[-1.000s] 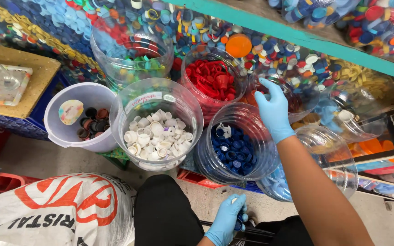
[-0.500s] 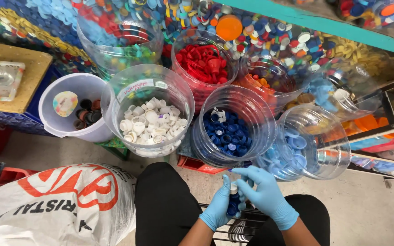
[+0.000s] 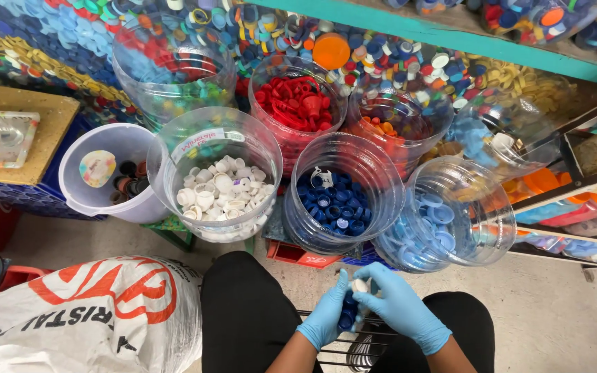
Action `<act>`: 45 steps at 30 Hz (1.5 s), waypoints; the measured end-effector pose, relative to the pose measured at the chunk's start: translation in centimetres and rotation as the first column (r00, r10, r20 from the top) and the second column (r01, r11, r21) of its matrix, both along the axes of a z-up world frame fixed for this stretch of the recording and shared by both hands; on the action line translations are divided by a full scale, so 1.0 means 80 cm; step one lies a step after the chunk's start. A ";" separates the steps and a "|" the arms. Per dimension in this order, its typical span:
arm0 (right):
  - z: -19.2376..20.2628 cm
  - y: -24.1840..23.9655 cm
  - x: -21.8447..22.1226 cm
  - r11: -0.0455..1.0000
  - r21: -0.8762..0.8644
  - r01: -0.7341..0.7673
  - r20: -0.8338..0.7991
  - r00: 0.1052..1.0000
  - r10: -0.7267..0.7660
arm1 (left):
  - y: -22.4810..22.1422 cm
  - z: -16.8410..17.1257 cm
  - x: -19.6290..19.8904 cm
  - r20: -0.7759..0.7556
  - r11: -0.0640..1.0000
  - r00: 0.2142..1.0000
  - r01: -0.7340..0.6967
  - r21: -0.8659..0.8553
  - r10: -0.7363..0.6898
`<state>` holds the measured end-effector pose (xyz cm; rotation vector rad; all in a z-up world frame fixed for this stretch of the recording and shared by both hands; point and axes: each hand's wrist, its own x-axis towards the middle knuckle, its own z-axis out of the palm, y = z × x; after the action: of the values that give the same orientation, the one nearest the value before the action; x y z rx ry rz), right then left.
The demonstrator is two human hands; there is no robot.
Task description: Sorting plastic bottle caps by color from a large bag into separate bins
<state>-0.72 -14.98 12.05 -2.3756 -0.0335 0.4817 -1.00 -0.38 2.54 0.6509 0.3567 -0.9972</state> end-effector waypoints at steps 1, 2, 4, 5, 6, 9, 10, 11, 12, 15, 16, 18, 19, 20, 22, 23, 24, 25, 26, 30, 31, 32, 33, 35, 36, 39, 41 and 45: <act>0.005 0.002 0.003 1.000 0.000 -0.004 0.001 1.000 0.004 | 0.000 0.001 0.002 0.001 1.000 1.000 -0.004 0.000 0.004; 0.011 0.002 0.007 0.998 0.053 0.016 0.114 0.993 -0.022 | 0.000 0.002 0.004 -0.061 0.997 0.995 -0.071 0.030 0.073; 0.030 0.014 0.020 0.994 0.107 0.027 0.219 0.974 -0.050 | 0.000 0.004 0.010 -0.126 0.988 0.981 -0.139 0.063 0.146; 0.045 0.024 0.030 0.986 0.159 -0.044 0.395 0.918 -0.022 | 0.000 0.004 0.014 -0.204 0.982 0.961 -0.179 0.055 0.187; 0.059 0.035 0.040 0.972 0.199 -0.125 0.559 0.829 -0.008 | 0.001 0.005 0.018 -0.280 0.974 0.933 -0.220 0.052 0.226; 0.116 0.079 0.064 0.949 0.264 -0.173 0.804 0.582 -0.118 | 0.005 0.012 0.021 -0.350 0.955 0.890 -0.287 0.070 0.293; 0.130 0.092 0.070 0.947 0.267 -0.177 0.801 0.587 -0.116 | 0.007 0.012 0.020 -0.354 0.953 0.886 -0.293 0.074 0.299; 0.144 0.106 0.076 0.917 0.332 -0.221 0.823 0.543 -0.167 | 0.010 0.011 0.019 -0.338 0.952 0.891 -0.300 0.062 0.303; 0.157 0.118 0.083 0.882 0.389 -0.266 0.840 0.496 -0.221 | 0.011 0.009 0.019 -0.320 0.951 0.897 -0.305 0.047 0.304; 0.169 0.150 0.104 0.860 0.423 -0.286 0.826 0.512 -0.236 | 0.016 0.021 0.021 -0.337 0.956 0.897 -0.291 0.039 0.287; 0.168 0.155 0.109 0.858 0.424 -0.291 0.826 0.513 -0.234 | 0.014 0.013 0.022 -0.337 0.954 0.895 -0.297 0.039 0.293; 0.162 0.163 0.119 0.858 0.411 -0.307 0.839 0.495 -0.225 | 0.009 -0.005 0.021 -0.363 0.949 0.881 -0.314 0.035 0.304; 0.164 0.172 0.124 0.858 0.408 -0.311 0.839 0.498 -0.219 | 0.011 -0.004 0.026 -0.366 0.947 0.878 -0.319 0.031 0.307; 0.165 0.179 0.126 0.849 0.428 -0.311 0.835 0.495 -0.240 | 0.012 -0.003 0.025 -0.362 0.956 0.889 -0.293 0.020 0.280; 0.170 0.194 0.133 0.839 0.449 -0.308 0.826 0.500 -0.258 | 0.012 -0.004 0.022 -0.365 0.963 0.896 -0.269 0.009 0.254; 0.175 0.202 0.136 0.851 0.420 -0.315 0.854 0.456 -0.253 | 0.012 -0.006 0.020 -0.325 0.959 0.912 -0.280 -0.044 0.251; 0.181 0.210 0.141 0.863 0.390 -0.321 0.880 0.405 -0.248 | 0.012 -0.008 0.020 -0.279 0.953 0.927 -0.286 -0.097 0.250; 0.180 0.209 0.148 0.862 0.392 -0.321 0.879 0.408 -0.248 | 0.013 -0.010 0.019 -0.282 0.953 0.926 -0.287 -0.096 0.251; 0.180 0.207 0.155 0.920 0.279 -0.276 0.861 0.496 -0.113 | 0.013 -0.012 0.019 -0.272 0.952 0.929 -0.287 -0.101 0.251; 0.188 0.195 0.153 0.958 0.192 -0.215 0.803 0.596 -0.027 | 0.015 -0.009 0.020 -0.203 0.963 0.949 -0.259 -0.069 0.241; 0.186 0.186 0.151 0.959 0.191 -0.210 0.800 0.599 -0.028 | 0.016 -0.006 0.025 -0.207 0.964 0.949 -0.256 -0.070 0.237; 0.183 0.177 0.145 0.938 0.245 -0.244 0.804 0.592 -0.056 | 0.016 -0.004 0.024 -0.168 0.971 0.961 -0.231 -0.066 0.218; 0.180 0.167 0.138 0.913 0.298 -0.277 0.806 0.586 -0.085 | 0.016 -0.002 0.023 -0.128 0.976 0.972 -0.207 -0.062 0.198; 0.176 0.149 0.119 0.893 0.349 -0.285 0.762 0.640 -0.094 | 0.020 0.004 0.020 -0.096 0.980 0.981 -0.178 -0.085 0.170; 0.175 0.139 0.110 0.867 0.397 -0.301 0.719 0.690 -0.089 | 0.020 0.007 0.019 -0.060 0.981 0.986 -0.160 -0.111 0.154; 0.146 0.094 0.082 0.932 0.192 -0.308 0.619 0.775 0.128 | 0.008 -0.007 0.014 0.082 0.993 0.991 -0.106 -0.043 0.110; 0.116 0.068 0.058 0.943 0.183 -0.280 0.541 0.829 0.141 | 0.005 0.002 0.011 0.180 0.996 0.980 -0.087 0.023 0.081; 0.040 0.019 0.021 0.996 -0.075 -0.044 0.201 0.978 0.059 | 0.002 0.016 0.005 0.545 0.944 0.838 -0.157 0.290 -0.028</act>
<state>0.94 -13.43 15.28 -2.4896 -0.1745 0.2658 -0.61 -0.24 3.85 1.1824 0.0318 -0.6482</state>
